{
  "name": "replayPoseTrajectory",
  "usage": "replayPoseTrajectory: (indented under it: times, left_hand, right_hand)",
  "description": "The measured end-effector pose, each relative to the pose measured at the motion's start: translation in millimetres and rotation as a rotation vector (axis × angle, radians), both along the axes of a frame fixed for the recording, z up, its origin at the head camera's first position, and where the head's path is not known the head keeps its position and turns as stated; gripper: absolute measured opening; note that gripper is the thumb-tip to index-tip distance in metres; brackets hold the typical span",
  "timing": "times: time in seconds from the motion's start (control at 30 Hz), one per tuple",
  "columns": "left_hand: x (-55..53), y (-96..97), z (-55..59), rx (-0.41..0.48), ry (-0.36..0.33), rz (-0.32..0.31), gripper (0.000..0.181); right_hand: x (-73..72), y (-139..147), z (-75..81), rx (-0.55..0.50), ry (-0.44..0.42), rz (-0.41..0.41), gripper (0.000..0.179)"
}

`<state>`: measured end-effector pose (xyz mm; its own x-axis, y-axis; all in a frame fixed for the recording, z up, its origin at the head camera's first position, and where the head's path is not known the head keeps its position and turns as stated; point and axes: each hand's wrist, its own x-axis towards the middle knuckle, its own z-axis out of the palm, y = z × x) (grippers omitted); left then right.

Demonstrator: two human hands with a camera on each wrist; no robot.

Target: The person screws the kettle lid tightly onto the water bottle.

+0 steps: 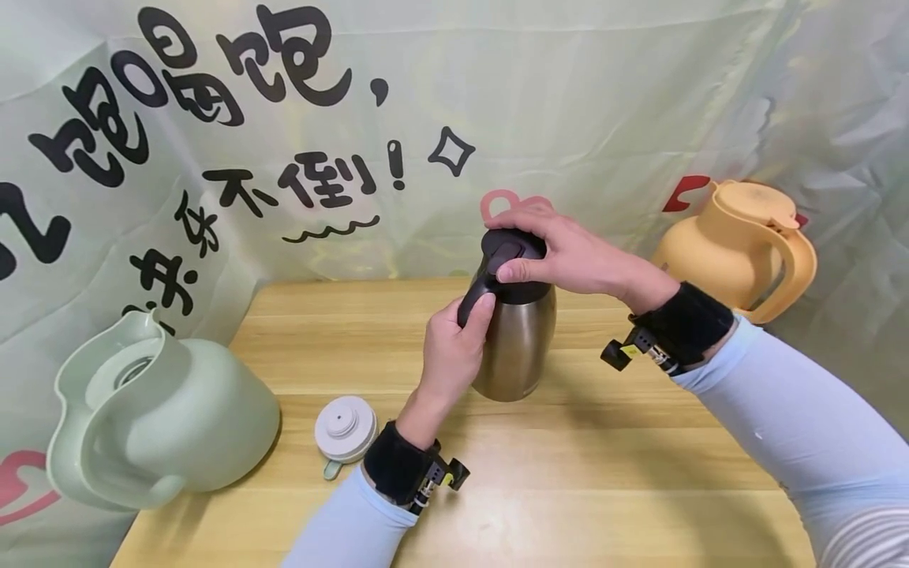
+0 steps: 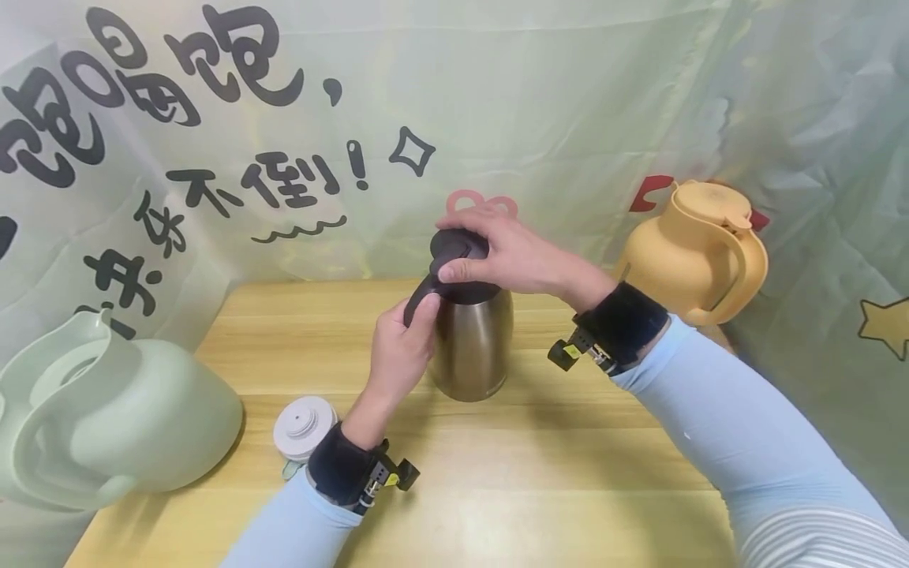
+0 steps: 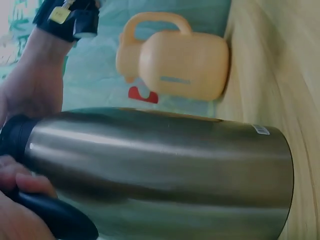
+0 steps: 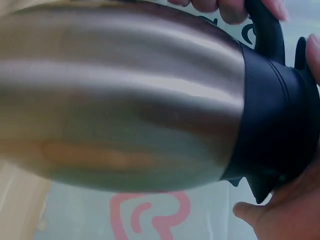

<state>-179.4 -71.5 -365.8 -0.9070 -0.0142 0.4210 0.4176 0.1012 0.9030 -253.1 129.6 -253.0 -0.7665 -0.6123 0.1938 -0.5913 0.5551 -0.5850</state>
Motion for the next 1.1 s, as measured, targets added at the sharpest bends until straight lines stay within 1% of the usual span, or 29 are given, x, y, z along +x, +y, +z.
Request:
replayPoseTrajectory:
  times: [0.03,0.1,0.23,0.37,0.53,0.67,0.8,0.97,1.1]
  left_hand:
    - [0.0,2.5,-0.3,-0.021,0.024,0.05,0.04]
    - [0.3,6.5,-0.2,-0.029,0.053,0.112,0.037]
    - [0.4,11.8,-1.8,-0.027,0.099,0.179,0.034]
    - [1.0,15.2,-3.7,-0.036,0.121,0.226,0.034]
    - [1.8,18.1,-4.9,-0.053,0.128,0.269,0.036]
    - [2.8,19.8,-4.5,-0.059,0.145,0.29,0.038]
    - [3.4,20.8,-3.6,-0.065,0.166,0.309,0.038]
    - [4.1,22.3,-2.9,-0.066,0.183,0.332,0.036]
    - [5.2,24.5,-3.6,-0.059,0.177,0.345,0.038]
  right_hand:
    - [0.3,-0.5,-1.9,-0.013,0.018,-0.005,0.068]
    - [1.2,-2.0,-4.8,-0.039,0.043,-0.017,0.067]
    - [4.1,-6.4,-9.3,-0.056,0.096,-0.055,0.066]
    - [10.0,-11.6,-12.3,-0.046,0.127,-0.128,0.066]
    - [16.3,-17.2,-17.7,-0.069,0.136,-0.218,0.069]
    - [19.2,-19.8,-20.6,-0.107,0.165,-0.248,0.069]
    - [20.5,-21.2,-21.9,-0.143,0.181,-0.259,0.067]
    - [19.0,-20.9,-22.8,-0.17,0.196,-0.247,0.065]
    - [12.2,-16.7,-25.0,-0.198,0.214,-0.172,0.061]
